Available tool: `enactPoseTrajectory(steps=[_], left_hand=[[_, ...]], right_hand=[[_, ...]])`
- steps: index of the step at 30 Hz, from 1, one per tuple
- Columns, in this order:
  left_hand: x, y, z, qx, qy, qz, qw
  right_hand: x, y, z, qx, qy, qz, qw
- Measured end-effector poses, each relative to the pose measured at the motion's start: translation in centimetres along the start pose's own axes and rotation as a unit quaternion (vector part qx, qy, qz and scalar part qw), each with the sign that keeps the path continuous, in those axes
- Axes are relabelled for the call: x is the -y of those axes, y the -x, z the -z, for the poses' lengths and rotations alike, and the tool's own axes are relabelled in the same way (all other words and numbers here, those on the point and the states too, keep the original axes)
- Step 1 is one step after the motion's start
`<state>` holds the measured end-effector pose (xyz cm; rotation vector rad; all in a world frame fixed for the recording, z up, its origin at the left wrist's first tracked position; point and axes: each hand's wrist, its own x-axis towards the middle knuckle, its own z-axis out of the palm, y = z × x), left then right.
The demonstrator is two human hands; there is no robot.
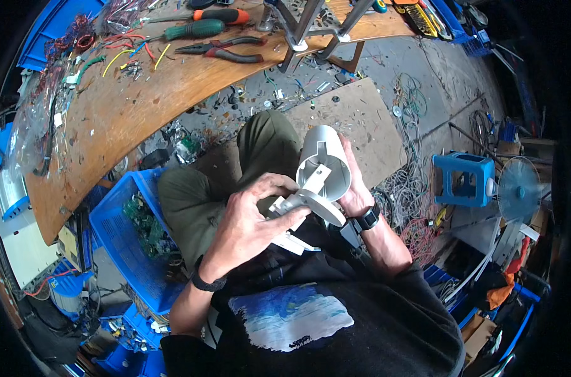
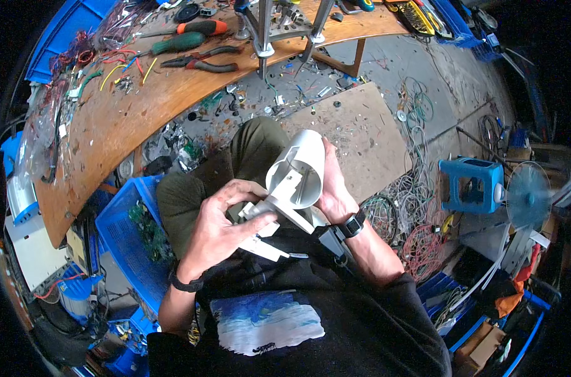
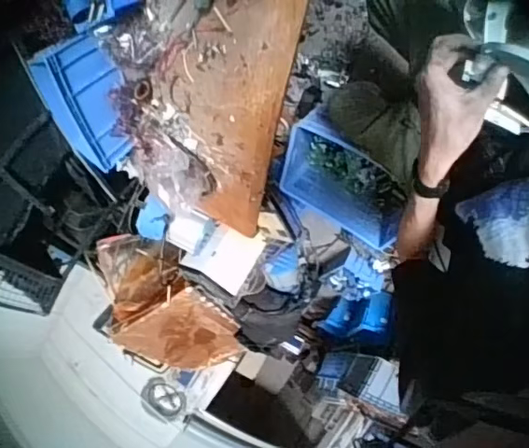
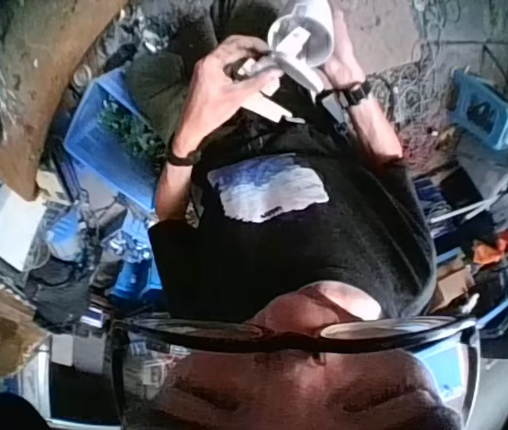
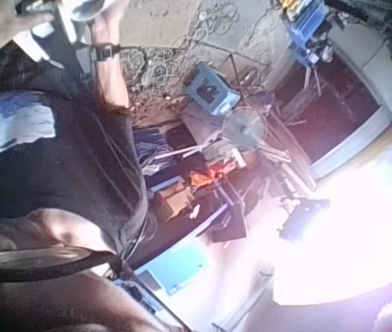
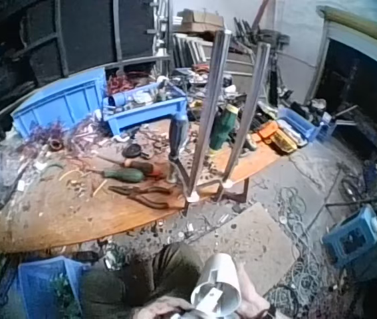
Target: The person disassembles a white cylindrical electronic device, likely a security camera, using pliers. They remove the outer casing, extract the internal circuit board, and cut wires to separate components.
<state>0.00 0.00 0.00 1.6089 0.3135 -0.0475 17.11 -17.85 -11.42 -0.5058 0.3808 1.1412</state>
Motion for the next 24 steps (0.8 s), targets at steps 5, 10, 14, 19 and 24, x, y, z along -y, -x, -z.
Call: enactPoseTrajectory(steps=[5,10,14,19,24], left_hand=[[1.2,-0.3,1.1,0.017,0.061,-0.003,0.998],[0.9,-0.2,1.3,0.027,0.201,0.062,0.977],[0.8,-0.1,1.0,0.029,0.195,0.039,0.980],[0.1,0.0,1.4,0.041,0.194,0.054,0.979],[0.3,0.0,1.4,0.041,0.163,0.063,0.984]], right_hand=[[-0.3,0.0,-2.3,-0.100,0.029,0.011,0.994],[-0.6,-0.2,-1.8,-0.076,-0.014,-0.010,0.997],[-0.9,-0.1,-1.8,-0.032,-0.031,-0.035,0.998],[-0.6,-0.5,-1.2,0.017,-0.037,-0.053,0.998],[-0.4,-0.5,-1.6,-0.042,0.002,-0.021,0.999]])
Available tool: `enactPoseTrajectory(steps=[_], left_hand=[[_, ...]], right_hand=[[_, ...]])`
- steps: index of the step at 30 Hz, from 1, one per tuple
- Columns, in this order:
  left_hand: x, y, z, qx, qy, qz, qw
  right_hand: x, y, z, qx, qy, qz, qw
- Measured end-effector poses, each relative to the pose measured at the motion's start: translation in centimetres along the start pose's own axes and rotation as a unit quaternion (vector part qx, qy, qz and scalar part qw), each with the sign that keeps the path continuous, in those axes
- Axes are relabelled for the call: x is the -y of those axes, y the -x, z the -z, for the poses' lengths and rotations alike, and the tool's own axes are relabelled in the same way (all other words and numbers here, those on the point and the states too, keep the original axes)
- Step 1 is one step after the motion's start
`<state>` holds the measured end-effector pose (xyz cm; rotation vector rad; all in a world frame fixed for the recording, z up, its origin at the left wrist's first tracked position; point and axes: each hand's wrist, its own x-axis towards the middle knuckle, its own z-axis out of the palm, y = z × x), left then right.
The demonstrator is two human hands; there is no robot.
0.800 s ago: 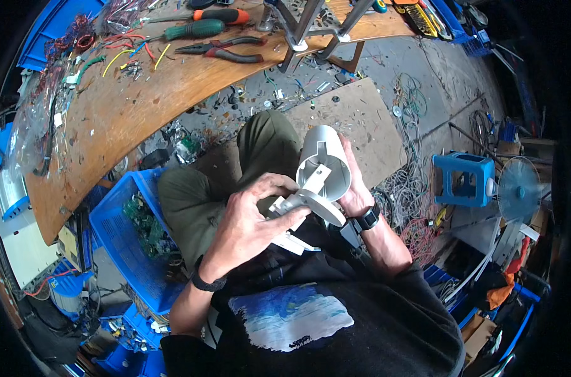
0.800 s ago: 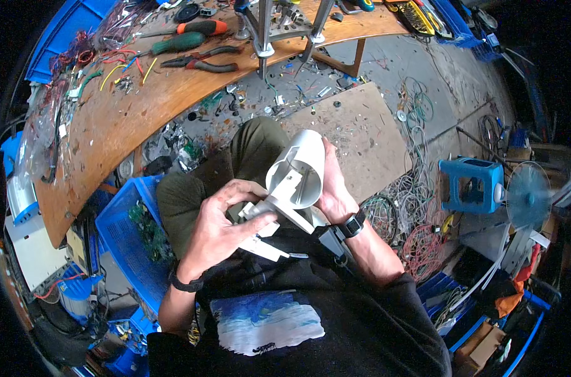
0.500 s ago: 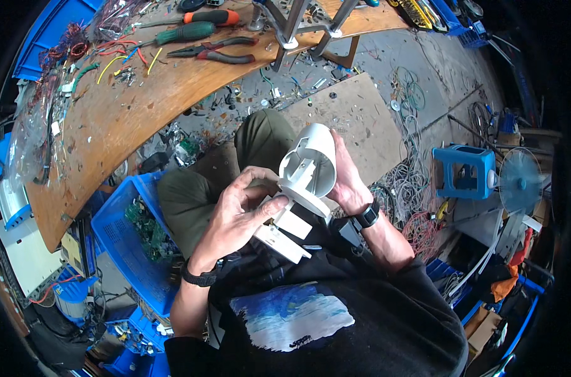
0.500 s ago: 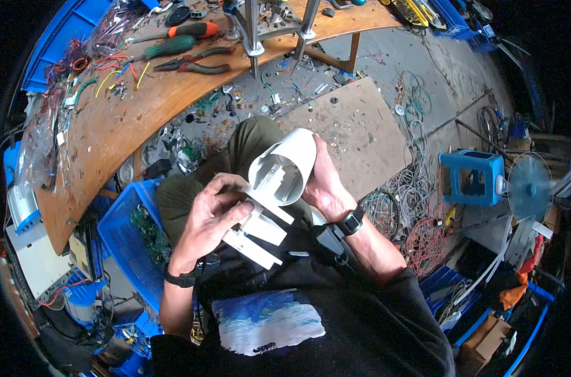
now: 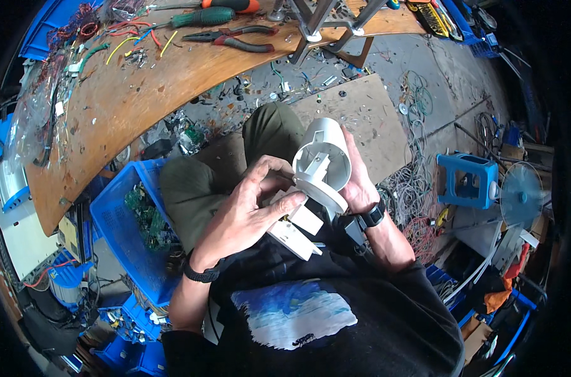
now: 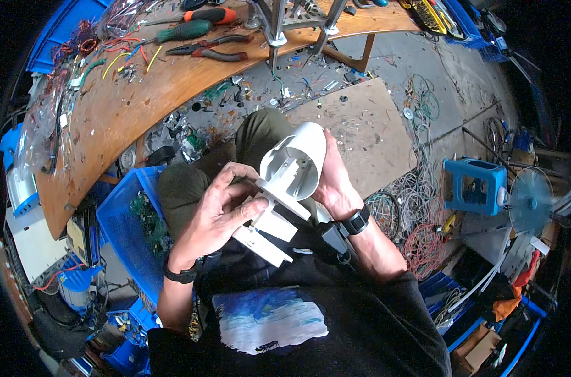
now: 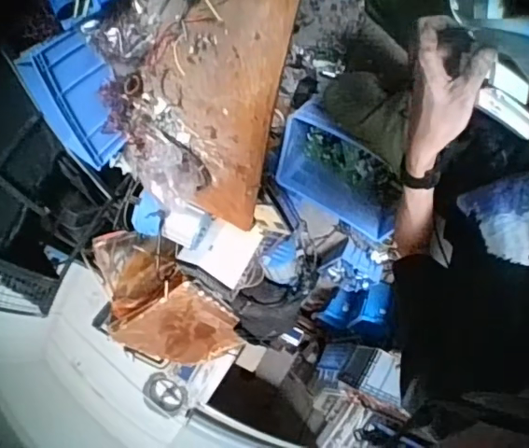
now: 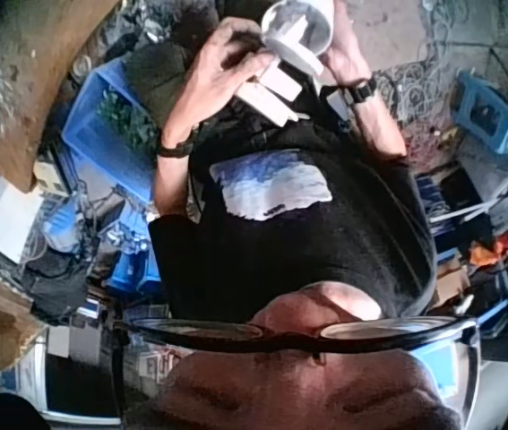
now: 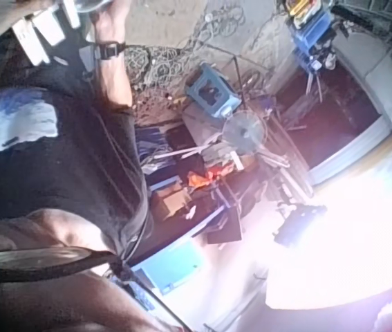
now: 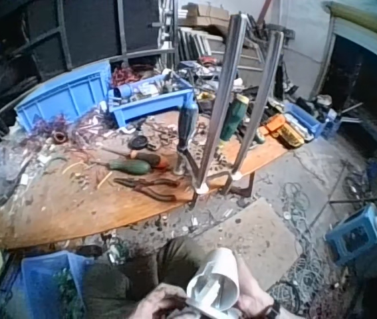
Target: The person disassembles a white cylindrical electronic device, likely a security camera, using pliers. They remove the outer casing, extract the internal circuit board, and cut wires to separate components.
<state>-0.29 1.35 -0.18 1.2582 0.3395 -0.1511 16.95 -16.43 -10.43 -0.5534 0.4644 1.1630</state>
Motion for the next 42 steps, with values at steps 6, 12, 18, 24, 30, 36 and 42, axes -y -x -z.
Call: enactPoseTrajectory(steps=[6,12,18,24,30,36,42], left_hand=[[3.5,-0.3,1.1,-0.034,-0.007,-0.052,0.998],[4.7,-0.3,1.4,-0.043,-0.171,-0.066,0.982],[6.1,-0.1,1.9,-0.034,-0.169,-0.078,0.982],[8.3,-0.2,3.3,0.025,-0.034,-0.034,0.999],[8.1,0.0,4.0,0.068,-0.038,-0.060,0.995],[6.2,0.5,3.2,0.042,0.101,-0.024,0.994],[4.4,0.3,2.3,0.043,0.030,-0.018,0.998]], right_hand=[[0.0,0.3,-1.6,-0.083,0.050,0.130,0.987],[-0.1,1.9,-3.7,-0.121,0.095,0.225,0.962],[-0.1,3.5,-6.0,-0.142,0.133,0.309,0.931],[0.0,3.9,-6.5,-0.107,0.169,0.310,0.930],[0.2,3.6,-7.0,-0.118,0.163,0.261,0.944],[0.5,2.0,-5.1,-0.091,0.123,0.195,0.969],[0.5,0.6,-2.9,-0.069,0.081,0.123,0.987]])
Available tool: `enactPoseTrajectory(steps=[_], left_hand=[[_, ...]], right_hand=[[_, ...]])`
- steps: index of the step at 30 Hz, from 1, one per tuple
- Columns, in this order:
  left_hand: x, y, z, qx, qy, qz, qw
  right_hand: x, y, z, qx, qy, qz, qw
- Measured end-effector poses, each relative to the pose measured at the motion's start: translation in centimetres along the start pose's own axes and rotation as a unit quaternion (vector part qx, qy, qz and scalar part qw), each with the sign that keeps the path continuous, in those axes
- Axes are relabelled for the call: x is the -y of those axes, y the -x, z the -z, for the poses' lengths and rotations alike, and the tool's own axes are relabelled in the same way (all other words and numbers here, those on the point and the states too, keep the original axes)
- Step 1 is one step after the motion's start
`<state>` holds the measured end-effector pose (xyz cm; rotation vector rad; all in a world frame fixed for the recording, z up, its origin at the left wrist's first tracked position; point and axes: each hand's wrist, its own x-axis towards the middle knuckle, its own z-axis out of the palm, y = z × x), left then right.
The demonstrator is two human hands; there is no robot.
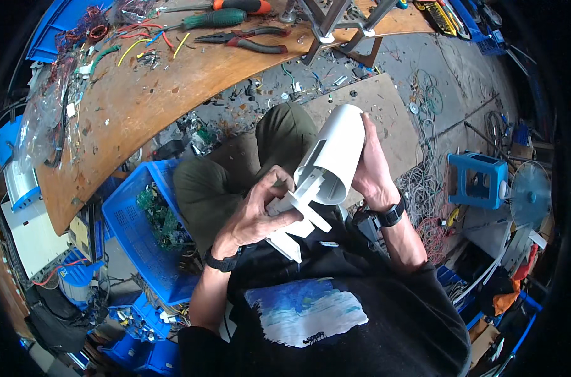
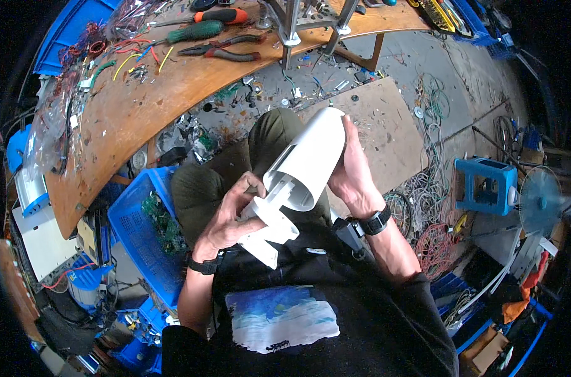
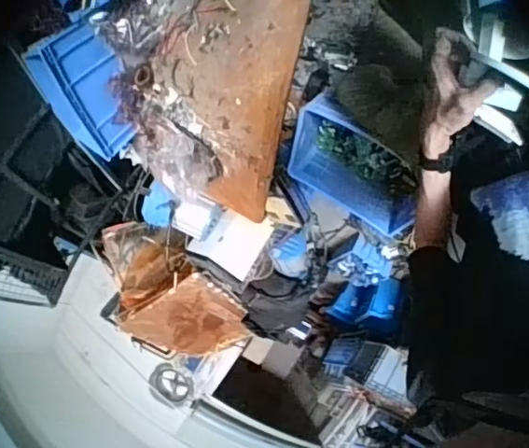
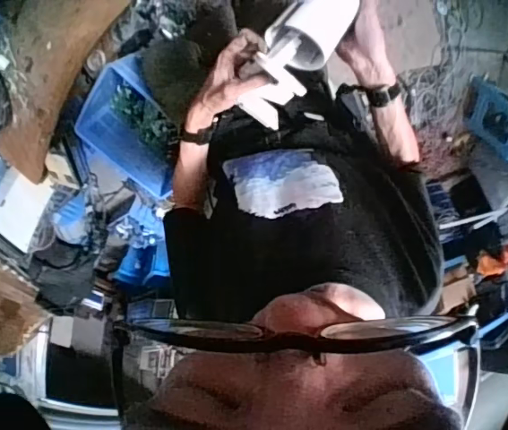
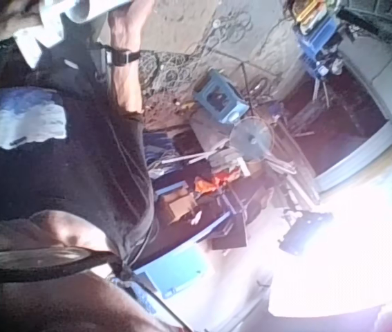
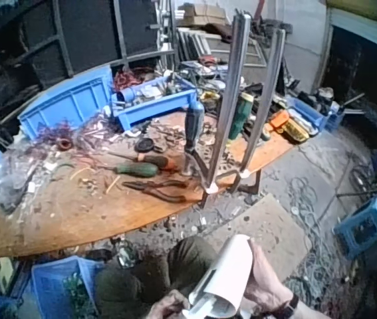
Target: The person disassembles a white cylindrical electronic device, likely a security camera, using pliers. They remove the outer casing, extract the internal circuit board, and cut wires to separate components.
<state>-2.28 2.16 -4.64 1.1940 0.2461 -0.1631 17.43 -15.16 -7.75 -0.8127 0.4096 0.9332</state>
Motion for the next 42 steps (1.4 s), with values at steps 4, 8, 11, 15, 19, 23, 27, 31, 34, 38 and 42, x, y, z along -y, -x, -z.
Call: enactPoseTrajectory(steps=[4,8,11,15,19,23,27,31,34,38,42], left_hand=[[-0.9,-0.4,-0.2,0.024,0.003,0.009,1.000],[-3.0,-0.4,-1.8,-0.033,-0.039,-0.003,0.999],[-3.8,-0.1,-2.7,-0.042,-0.050,-0.031,0.997],[-3.9,0.2,-2.8,-0.043,-0.091,-0.051,0.994],[-4.0,0.3,-2.8,-0.036,-0.083,-0.058,0.994],[-4.9,0.4,-2.9,-0.025,-0.060,-0.054,0.996],[-4.5,0.1,-2.7,-0.024,-0.067,-0.104,0.992],[-5.9,0.1,-2.9,-0.005,-0.004,-0.043,0.999],[-6.1,0.2,-2.8,0.006,0.026,-0.014,1.000],[-6.5,0.3,-2.7,-0.001,0.026,0.011,1.000],[-6.0,0.2,-2.7,0.009,0.035,-0.006,0.999]], right_hand=[[-0.1,-0.1,0.2,0.027,-0.010,-0.067,0.997],[-0.8,-0.7,1.4,0.098,-0.079,-0.136,0.983],[-0.8,0.1,0.4,0.140,-0.122,-0.173,0.967],[-0.7,0.5,-0.5,0.156,-0.131,-0.179,0.963],[-0.9,0.9,-1.0,0.145,-0.131,-0.183,0.963],[-0.9,1.7,-1.6,0.130,-0.104,-0.182,0.969],[-1.1,1.5,-1.3,0.111,-0.107,-0.194,0.969],[-1.4,1.8,-0.9,0.105,-0.126,-0.210,0.964],[-1.3,2.4,-1.3,0.103,-0.134,-0.212,0.962],[-1.2,4.3,-3.3,0.071,-0.122,-0.168,0.976],[-1.3,4.2,-2.8,0.104,-0.132,-0.185,0.968]])
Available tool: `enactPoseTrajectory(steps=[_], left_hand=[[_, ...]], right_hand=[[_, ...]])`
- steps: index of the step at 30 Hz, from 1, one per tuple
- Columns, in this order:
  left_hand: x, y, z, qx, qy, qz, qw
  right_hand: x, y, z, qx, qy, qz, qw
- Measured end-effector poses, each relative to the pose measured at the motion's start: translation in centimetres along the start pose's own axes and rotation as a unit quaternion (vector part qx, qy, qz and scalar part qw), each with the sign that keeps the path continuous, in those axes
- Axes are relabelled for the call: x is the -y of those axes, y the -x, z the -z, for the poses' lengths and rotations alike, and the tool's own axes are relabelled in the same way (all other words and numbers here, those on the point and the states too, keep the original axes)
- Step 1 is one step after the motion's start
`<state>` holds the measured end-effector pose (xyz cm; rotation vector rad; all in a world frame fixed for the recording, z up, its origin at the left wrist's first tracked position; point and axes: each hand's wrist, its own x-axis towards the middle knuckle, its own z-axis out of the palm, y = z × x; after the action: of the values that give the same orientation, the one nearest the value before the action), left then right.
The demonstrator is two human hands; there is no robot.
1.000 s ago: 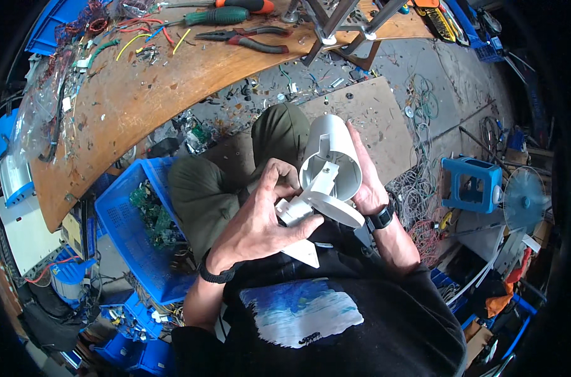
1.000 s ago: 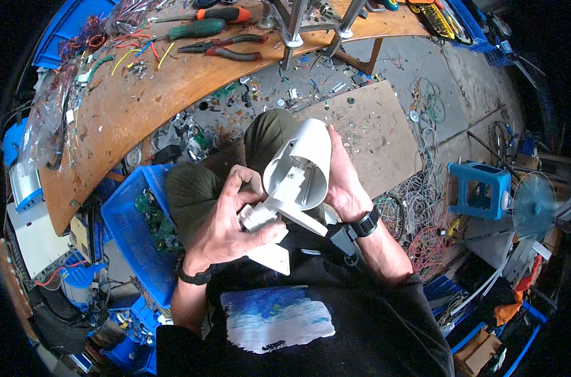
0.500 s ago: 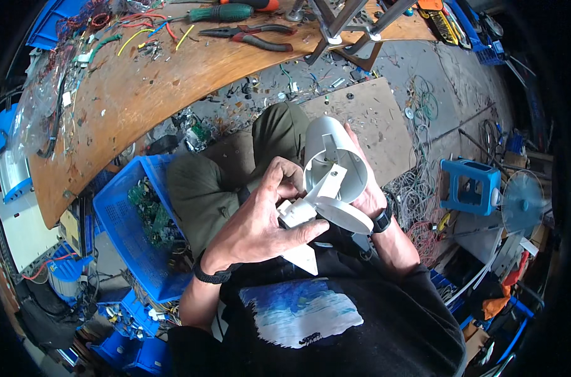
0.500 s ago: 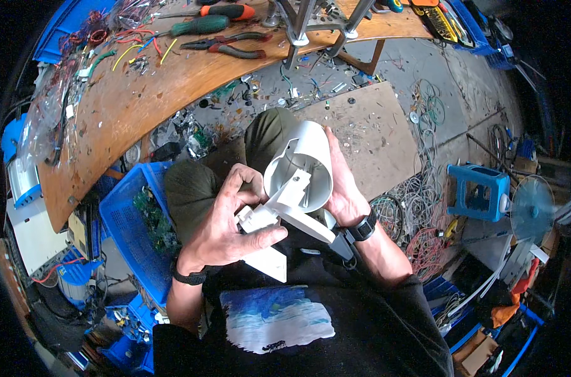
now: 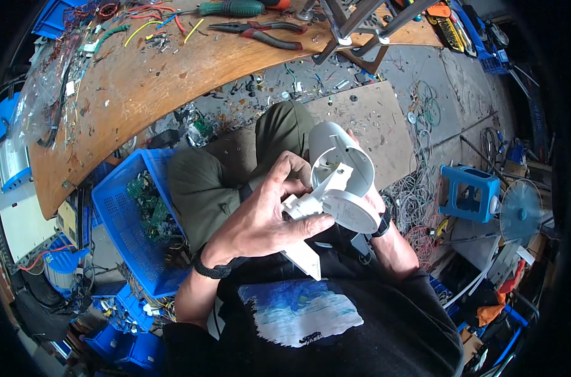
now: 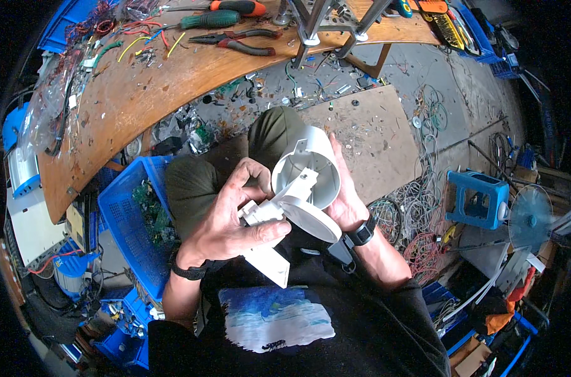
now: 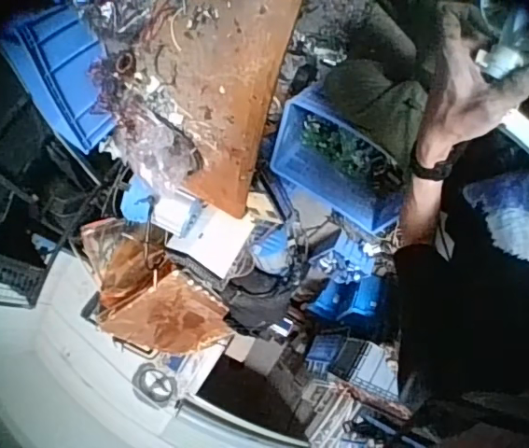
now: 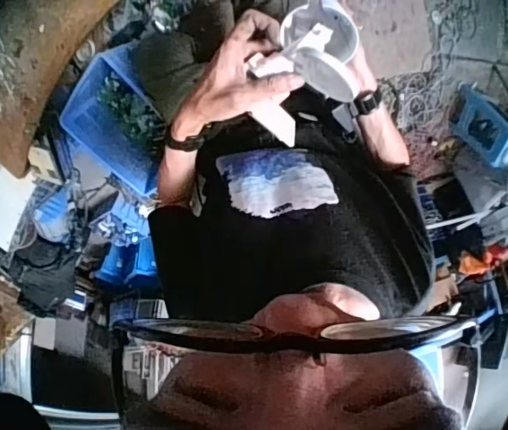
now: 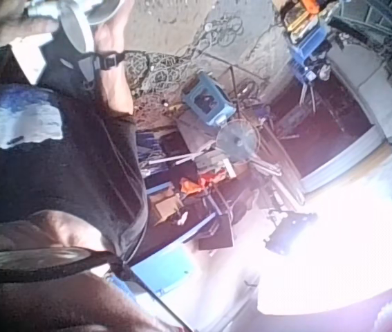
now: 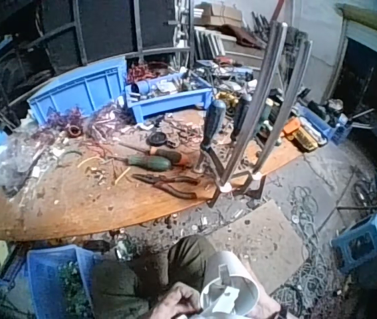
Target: The person disassembles a white cylindrical electronic device, likely a security camera, using pliers. They remove the outer casing, extract the internal circuit board, and cut wires to separate components.
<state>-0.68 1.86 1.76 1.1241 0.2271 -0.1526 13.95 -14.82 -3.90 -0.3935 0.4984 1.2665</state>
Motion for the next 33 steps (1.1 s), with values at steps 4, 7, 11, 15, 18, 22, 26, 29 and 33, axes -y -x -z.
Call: enactPoseTrajectory(steps=[4,7,11,15,18,22,26,29,33], left_hand=[[0.1,0.0,0.2,0.009,0.000,-0.004,1.000],[0.6,0.1,0.2,0.007,-0.014,-0.013,1.000],[2.4,0.3,0.4,0.002,-0.181,-0.089,0.980],[5.2,0.7,1.4,-0.006,-0.273,-0.110,0.956],[5.6,1.2,1.6,-0.054,-0.319,-0.115,0.939],[5.7,1.6,2.0,-0.079,-0.329,-0.053,0.939],[5.9,1.3,1.9,-0.088,-0.318,-0.050,0.943],[5.8,1.1,1.8,-0.106,-0.362,-0.080,0.923],[7.2,0.5,2.9,-0.155,-0.417,-0.118,0.888]], right_hand=[[0.5,-0.6,1.6,-0.007,0.000,-0.031,0.999],[0.8,-1.5,3.0,-0.002,-0.043,-0.038,0.998],[1.9,-2.8,2.9,-0.025,0.061,0.034,0.997],[2.3,-2.6,1.0,-0.024,0.123,0.113,0.986],[3.1,-2.1,0.9,-0.003,0.166,0.161,0.973],[3.0,-0.5,0.8,0.023,0.198,0.214,0.956],[3.0,-0.4,1.6,0.052,0.226,0.245,0.941],[2.9,-0.4,2.0,0.068,0.254,0.259,0.929],[2.6,0.4,1.6,0.129,0.310,0.279,0.900]])
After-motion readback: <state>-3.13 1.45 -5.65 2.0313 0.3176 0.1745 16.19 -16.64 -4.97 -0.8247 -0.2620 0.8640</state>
